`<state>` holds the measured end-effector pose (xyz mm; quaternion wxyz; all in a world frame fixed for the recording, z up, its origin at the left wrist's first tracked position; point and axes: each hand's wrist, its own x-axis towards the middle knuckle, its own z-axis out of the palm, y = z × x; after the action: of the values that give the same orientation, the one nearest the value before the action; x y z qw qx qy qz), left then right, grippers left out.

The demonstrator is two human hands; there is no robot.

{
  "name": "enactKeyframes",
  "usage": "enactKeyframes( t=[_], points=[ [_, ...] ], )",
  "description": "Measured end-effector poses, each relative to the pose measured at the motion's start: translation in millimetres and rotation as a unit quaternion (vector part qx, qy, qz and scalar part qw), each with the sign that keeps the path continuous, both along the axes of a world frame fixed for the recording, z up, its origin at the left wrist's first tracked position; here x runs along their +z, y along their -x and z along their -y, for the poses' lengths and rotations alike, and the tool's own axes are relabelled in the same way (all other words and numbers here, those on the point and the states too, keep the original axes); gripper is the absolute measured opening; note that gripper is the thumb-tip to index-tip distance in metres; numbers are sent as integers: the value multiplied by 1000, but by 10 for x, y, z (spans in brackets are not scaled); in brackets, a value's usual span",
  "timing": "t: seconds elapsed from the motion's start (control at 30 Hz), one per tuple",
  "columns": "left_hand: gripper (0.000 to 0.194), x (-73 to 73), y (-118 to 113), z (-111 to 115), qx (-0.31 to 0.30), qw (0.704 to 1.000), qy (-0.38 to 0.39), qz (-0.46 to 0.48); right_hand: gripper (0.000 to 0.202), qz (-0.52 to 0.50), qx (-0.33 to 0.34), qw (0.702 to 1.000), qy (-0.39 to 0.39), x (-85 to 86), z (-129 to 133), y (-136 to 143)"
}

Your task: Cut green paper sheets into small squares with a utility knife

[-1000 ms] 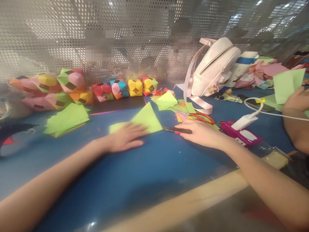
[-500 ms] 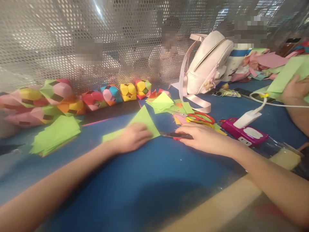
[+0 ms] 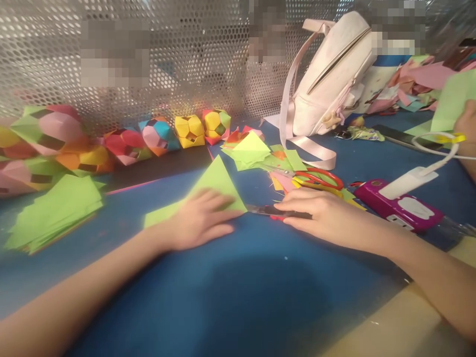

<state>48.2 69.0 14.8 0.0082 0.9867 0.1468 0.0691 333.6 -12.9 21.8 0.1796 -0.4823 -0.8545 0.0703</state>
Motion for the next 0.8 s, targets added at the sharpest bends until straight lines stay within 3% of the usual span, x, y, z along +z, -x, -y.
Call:
enactKeyframes(
  t=[0.8],
  points=[
    [49,-34,21,-17,14,999,41,9,26,-5,-9,1000,15,22,87,0]
  ],
)
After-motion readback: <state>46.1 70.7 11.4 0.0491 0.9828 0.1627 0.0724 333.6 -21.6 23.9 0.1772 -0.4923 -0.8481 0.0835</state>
